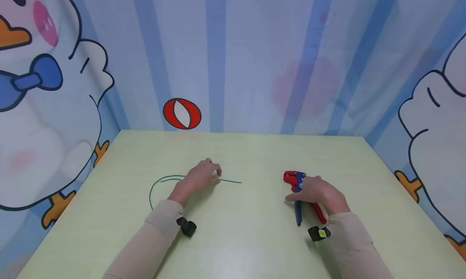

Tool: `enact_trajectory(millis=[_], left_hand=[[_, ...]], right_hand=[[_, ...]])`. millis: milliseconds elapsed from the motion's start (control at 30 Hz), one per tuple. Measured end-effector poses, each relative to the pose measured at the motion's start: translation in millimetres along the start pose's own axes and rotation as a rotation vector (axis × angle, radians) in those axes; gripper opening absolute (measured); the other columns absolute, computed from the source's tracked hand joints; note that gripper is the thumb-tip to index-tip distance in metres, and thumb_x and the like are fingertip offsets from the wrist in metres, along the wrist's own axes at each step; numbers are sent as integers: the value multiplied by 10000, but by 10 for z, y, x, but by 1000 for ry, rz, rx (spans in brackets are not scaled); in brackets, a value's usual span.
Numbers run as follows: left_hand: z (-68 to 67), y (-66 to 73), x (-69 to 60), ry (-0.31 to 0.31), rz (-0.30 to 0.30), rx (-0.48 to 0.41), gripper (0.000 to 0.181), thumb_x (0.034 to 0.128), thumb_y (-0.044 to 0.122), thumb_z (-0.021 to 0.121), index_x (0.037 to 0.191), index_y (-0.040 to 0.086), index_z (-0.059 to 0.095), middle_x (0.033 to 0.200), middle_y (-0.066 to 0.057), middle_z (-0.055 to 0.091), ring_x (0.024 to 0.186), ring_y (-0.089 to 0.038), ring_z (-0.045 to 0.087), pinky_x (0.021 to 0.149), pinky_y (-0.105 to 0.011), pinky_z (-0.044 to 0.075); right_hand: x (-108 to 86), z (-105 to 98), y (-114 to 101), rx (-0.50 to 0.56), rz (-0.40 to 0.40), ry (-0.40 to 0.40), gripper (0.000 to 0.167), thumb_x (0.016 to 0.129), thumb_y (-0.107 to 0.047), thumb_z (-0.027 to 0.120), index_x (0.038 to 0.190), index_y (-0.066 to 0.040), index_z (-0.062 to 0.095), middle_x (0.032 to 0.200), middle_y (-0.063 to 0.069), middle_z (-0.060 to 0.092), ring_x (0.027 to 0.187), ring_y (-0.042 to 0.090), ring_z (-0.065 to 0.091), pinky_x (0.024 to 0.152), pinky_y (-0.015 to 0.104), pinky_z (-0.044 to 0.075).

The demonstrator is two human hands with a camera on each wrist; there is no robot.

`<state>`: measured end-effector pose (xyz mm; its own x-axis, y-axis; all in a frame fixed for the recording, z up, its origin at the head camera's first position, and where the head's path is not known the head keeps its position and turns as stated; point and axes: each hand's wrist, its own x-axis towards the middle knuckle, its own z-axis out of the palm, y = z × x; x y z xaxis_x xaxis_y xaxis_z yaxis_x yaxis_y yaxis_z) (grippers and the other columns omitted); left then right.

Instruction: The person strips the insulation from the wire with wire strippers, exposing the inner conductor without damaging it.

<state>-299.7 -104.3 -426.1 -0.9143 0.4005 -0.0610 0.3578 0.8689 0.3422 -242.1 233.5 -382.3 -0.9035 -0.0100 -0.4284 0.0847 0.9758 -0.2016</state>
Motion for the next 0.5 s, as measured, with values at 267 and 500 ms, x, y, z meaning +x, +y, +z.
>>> enact_trajectory(millis=[267,500], left_hand=[[18,11,21,22,23,17,26,966,157,681,972,137,697,1029,-66,511,974,-247,455,816,-411,463],[-3,25,16,8,-9,14,71,962,115,675,908,159,689,993,-57,492,959,-239,442,789,-380,451]], right_hand=[[33,31,66,74,6,-23,465,796,-477,802,761,-68,584,659,32,513,587,191,552,539,317,484],[122,52,115,150,31,-42,507,778,-446,828,883,-18,579,776,88,569,669,221,603,558,356,559]])
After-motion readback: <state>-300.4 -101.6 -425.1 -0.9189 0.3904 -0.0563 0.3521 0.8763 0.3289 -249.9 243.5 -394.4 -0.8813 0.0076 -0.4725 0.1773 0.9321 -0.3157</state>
